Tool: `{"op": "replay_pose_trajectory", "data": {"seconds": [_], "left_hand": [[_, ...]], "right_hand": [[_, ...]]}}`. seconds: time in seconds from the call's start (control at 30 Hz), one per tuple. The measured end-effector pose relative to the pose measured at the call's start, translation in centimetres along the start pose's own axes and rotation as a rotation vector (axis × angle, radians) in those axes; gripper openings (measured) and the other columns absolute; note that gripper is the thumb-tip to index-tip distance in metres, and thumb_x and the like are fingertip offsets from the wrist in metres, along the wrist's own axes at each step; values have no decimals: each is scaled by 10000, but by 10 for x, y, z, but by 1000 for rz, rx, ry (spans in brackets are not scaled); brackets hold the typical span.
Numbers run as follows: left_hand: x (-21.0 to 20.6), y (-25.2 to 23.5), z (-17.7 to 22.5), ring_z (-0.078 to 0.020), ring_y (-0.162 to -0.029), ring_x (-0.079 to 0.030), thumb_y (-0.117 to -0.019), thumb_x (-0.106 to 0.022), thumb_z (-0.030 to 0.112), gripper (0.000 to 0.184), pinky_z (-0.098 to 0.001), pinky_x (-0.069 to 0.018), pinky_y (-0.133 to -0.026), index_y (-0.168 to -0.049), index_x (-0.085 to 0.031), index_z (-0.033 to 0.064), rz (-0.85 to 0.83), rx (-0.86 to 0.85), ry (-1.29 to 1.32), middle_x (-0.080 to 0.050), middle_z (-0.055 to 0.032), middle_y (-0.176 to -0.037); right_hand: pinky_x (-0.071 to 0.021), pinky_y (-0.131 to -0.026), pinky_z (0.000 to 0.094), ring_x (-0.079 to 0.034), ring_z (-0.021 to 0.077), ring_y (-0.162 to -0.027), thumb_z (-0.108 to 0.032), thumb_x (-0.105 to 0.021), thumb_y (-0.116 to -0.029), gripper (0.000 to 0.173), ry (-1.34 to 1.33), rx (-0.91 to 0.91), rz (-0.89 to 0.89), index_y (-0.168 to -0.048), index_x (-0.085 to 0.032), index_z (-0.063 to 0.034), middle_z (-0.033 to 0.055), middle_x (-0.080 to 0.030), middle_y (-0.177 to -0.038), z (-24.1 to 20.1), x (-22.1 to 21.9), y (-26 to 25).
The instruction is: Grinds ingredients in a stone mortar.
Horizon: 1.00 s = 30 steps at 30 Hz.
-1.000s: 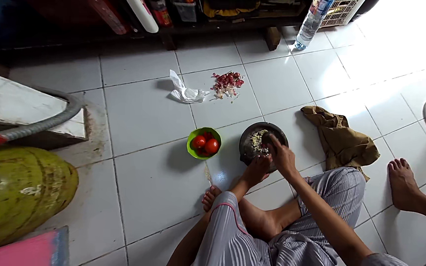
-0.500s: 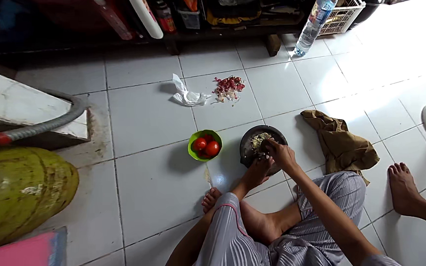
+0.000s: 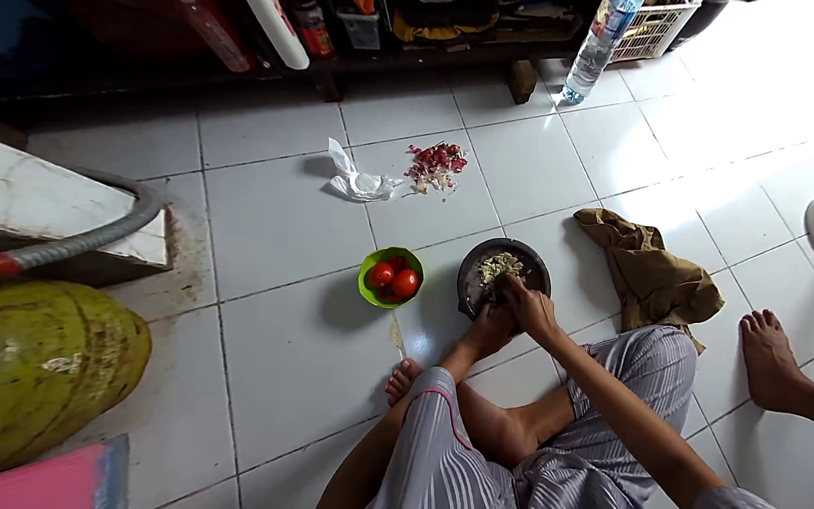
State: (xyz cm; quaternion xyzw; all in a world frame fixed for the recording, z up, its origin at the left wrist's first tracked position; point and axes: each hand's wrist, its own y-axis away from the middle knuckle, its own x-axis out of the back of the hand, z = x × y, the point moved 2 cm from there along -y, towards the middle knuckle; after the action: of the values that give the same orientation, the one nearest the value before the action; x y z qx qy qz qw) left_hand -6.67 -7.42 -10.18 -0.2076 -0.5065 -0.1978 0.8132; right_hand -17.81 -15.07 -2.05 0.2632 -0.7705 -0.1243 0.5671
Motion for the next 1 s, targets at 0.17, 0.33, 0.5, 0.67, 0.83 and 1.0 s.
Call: {"op": "replay_pose_trajectory", "data": {"seconds": [0.17, 0.33, 0.5, 0.67, 0.83, 1.0], "left_hand": [[0, 4, -1, -378, -1176, -655, -857, -757, 188, 535, -578, -473, -980, -1293, -612, -86, 168, -61, 52, -656, -223, -1304], [-4, 3, -3, -389, -1239, -621, -949, -667, 237, 439, -595, -446, -1018, -1276, -649, -56, 28, -36, -19, -655, -211, -1322], [-6, 5, -3, -349, -1143, -678, -859, -738, 209, 500, -546, -501, -953, -1264, -642, -69, 233, -119, -33, -682, -198, -1270], [-2, 4, -3, -391, -1252, -614, -956, -658, 208, 454, -601, -442, -1022, -1311, -623, -73, 14, -67, -18, -641, -214, -1347], [-2, 5, 0, -361, -1114, -688, -860, -741, 177, 411, -545, -497, -958, -1179, -673, -73, 232, -105, -7, -701, -211, -1213], [-2, 3, -4, -374, -1149, -674, -932, -672, 210, 396, -570, -495, -966, -1216, -677, -66, 136, -86, -35, -701, -197, -1234]], "right_hand": [[-505, -897, 603, -699, 446, -1021, -382, -453, -1099, 470, -52, 10, 94, -1531, -519, -210, 234, -741, -1060, -14, 28, 13], [-503, -921, 611, -691, 461, -1051, -400, -396, -1110, 503, 56, 6, -37, -1579, -441, -224, 243, -730, -1099, -6, -1, 4], [-502, -898, 607, -696, 452, -1027, -370, -462, -1098, 474, -54, -2, 103, -1538, -509, -199, 241, -738, -1064, -12, 29, 12], [-492, -946, 607, -678, 453, -1097, -411, -391, -1112, 510, 75, -1, -82, -1580, -436, -216, 243, -722, -1141, -9, 12, -2], [-522, -840, 600, -707, 456, -943, -365, -468, -1090, 477, -23, 66, 161, -1527, -525, -183, 246, -737, -996, -18, 18, 13], [-490, -965, 601, -673, 449, -1115, -405, -403, -1112, 503, 4, 9, -91, -1573, -448, -208, 242, -717, -1169, -14, 12, -2]]}}
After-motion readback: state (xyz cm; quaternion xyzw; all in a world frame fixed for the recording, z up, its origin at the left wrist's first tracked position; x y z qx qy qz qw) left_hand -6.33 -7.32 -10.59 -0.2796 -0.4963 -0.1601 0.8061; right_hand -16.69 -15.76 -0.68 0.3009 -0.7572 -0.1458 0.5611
